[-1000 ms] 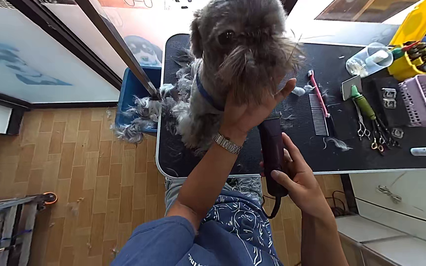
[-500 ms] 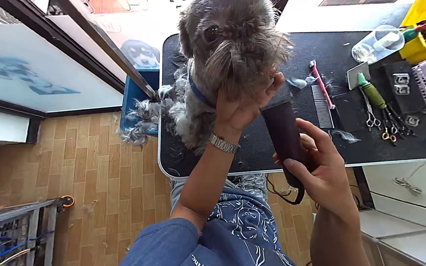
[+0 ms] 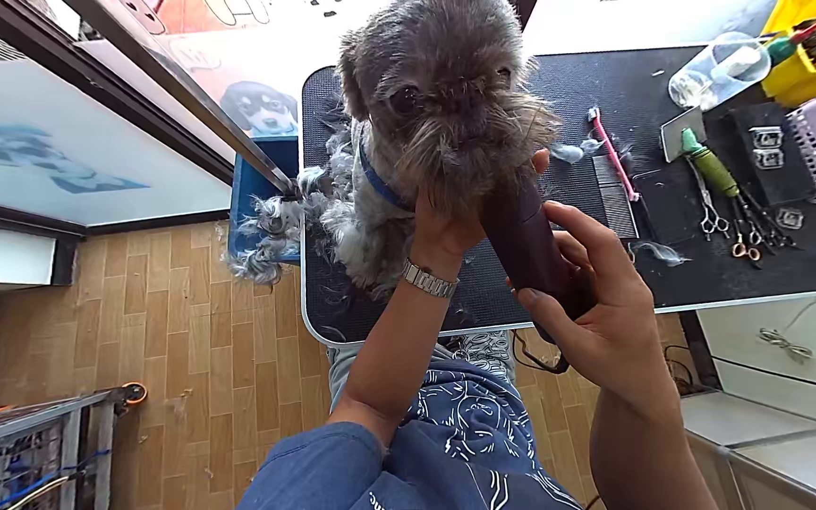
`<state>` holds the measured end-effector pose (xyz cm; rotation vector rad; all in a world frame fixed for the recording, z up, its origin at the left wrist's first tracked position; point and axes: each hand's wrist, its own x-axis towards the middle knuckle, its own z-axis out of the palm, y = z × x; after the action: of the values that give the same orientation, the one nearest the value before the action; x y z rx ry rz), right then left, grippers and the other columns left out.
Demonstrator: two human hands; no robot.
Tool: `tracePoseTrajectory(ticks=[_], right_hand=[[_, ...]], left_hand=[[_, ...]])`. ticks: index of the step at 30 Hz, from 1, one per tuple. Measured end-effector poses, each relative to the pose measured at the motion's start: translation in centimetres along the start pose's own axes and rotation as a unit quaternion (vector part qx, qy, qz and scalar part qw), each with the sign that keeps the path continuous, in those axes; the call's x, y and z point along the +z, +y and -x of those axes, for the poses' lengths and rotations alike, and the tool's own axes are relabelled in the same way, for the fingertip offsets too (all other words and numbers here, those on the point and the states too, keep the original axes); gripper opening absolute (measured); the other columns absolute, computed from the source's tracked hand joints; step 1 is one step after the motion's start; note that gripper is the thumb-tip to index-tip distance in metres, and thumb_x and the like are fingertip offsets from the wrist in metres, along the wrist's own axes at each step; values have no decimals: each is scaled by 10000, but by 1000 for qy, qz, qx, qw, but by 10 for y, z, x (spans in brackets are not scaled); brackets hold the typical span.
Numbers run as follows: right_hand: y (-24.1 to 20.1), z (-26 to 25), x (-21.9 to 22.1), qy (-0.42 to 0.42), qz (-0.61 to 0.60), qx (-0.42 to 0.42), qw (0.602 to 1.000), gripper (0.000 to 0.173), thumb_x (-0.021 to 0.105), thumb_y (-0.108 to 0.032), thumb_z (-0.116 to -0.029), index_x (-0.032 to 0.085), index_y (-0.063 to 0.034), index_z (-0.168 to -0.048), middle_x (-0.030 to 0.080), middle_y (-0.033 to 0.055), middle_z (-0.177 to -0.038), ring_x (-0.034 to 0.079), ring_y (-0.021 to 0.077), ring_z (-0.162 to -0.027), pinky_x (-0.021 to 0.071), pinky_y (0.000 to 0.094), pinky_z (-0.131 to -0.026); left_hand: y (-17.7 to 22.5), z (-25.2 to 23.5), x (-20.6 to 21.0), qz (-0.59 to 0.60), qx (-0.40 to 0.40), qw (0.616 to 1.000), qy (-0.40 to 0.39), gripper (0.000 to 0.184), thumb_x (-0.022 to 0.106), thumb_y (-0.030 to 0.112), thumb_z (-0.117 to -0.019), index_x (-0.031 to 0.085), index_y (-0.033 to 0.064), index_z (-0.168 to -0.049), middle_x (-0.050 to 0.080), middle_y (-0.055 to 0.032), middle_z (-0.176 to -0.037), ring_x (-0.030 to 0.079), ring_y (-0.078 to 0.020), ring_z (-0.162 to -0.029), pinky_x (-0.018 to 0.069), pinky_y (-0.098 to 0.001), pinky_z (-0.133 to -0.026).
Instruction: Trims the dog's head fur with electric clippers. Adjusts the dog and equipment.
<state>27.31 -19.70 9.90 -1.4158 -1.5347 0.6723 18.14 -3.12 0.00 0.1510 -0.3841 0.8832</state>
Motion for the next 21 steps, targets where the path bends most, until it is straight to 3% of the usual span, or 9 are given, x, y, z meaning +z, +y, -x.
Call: tracePoseTrajectory(ticks=[1,2,4,8,10,11,12,16,21], right_hand=[[-1,-1,1,1,4,-7,1000,685,672,-144,-896,408,-95,-1526,665,6,-1232,679,34,-924,602,193,-717],[-3,-2,3,1,6,-18,1000,684,673,-139,-894,408,-82,-1521,662,12,-1234,676,30,-929,600,186,-722],[-6,-3,5,2,11,-40,999,681,679,-132,-894,410,-62,-1516,648,27,-1262,664,30,-958,593,183,-752],[-4,5,6,2,19,-28,999,684,677,-151,-906,404,-121,-1533,645,14,-1277,666,35,-944,597,198,-745],[3,9,7,7,11,2,1000,681,671,-169,-912,404,-152,-1538,671,7,-1229,686,56,-905,611,225,-716],[5,10,8,9,5,13,1000,675,667,-177,-917,402,-156,-1537,673,7,-1219,692,67,-902,616,237,-711],[7,10,9,12,-1,18,1000,672,665,-178,-919,401,-157,-1536,671,7,-1219,697,76,-902,622,245,-705],[0,0,15,19,-10,0,1000,683,673,-123,-899,393,-95,-1521,659,13,-1238,690,66,-933,617,220,-708],[-11,-1,22,27,-42,-15,999,694,670,-119,-903,373,-107,-1531,650,25,-1243,694,95,-941,629,247,-712]], left_hand=[[-2,-1,25,10,17,996,91,414,507,412,-1004,632,58,-1178,679,-167,-1166,646,-329,-1133,503,-539,-1010],[-3,0,25,13,19,994,108,407,504,407,-1008,629,60,-1180,675,-169,-1168,645,-335,-1135,505,-548,-1009],[-2,3,-23,14,-2,1000,2,493,430,426,-1057,510,79,-1398,548,-169,-1416,502,-335,-1352,363,-562,-1152],[-3,5,-36,-20,14,1000,17,494,415,442,-1072,493,104,-1423,544,-159,-1428,507,-324,-1354,393,-565,-1136],[1,1,-5,-16,14,999,30,485,387,453,-1071,550,82,-1339,606,-160,-1326,561,-321,-1285,427,-548,-1107],[1,-2,28,-19,27,994,107,471,397,460,-1049,633,69,-1164,689,-155,-1132,654,-321,-1134,503,-547,-1018],[1,-4,43,-32,31,991,124,488,364,474,-1050,634,72,-1101,698,-140,-1050,671,-312,-1075,519,-543,-992],[0,-8,47,-42,28,993,105,515,335,514,-1052,608,78,-1087,662,-109,-982,659,-294,-1025,505,-543,-1000],[-4,-3,58,-39,43,993,105,291,440,291,-1060,648,100,-1130,699,-83,-1058,681,-227,-1060,553,-460,-978]])
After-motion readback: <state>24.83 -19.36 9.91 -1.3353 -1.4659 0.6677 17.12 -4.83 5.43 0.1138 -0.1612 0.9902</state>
